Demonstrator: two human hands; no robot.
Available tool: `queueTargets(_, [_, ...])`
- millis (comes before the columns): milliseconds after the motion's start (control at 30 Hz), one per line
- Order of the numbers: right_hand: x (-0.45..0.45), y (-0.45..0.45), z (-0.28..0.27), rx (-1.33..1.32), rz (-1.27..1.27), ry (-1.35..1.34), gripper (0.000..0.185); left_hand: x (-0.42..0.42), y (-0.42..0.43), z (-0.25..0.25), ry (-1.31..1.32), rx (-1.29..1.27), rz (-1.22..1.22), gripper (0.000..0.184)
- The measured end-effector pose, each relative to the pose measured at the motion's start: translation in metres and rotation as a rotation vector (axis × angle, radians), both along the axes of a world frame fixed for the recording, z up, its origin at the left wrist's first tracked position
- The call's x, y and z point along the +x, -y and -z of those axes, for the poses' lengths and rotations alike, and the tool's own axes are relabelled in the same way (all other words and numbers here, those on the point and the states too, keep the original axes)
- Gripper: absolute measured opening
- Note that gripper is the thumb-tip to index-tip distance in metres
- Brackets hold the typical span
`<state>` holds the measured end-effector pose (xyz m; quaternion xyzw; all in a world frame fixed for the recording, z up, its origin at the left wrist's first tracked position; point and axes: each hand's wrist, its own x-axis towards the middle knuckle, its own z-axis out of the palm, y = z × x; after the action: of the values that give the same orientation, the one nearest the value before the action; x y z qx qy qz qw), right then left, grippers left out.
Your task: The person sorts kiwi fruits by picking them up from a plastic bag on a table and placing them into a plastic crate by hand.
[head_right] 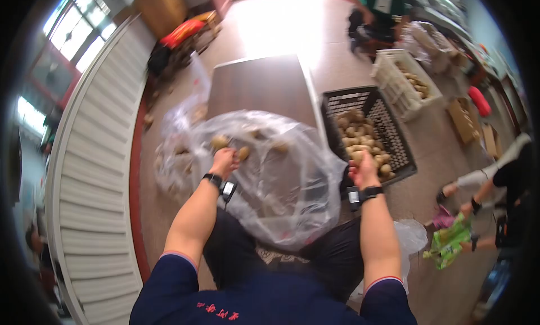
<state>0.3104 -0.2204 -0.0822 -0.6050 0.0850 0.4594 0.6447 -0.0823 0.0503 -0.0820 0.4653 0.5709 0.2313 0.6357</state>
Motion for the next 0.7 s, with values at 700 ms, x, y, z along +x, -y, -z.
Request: queueTargets(700, [0.011,0.008,0.034,-0.444,-0.191,0.373,0.037,-0.016,-0.056,0.034,-0.6,0.77,-0.033,0.013])
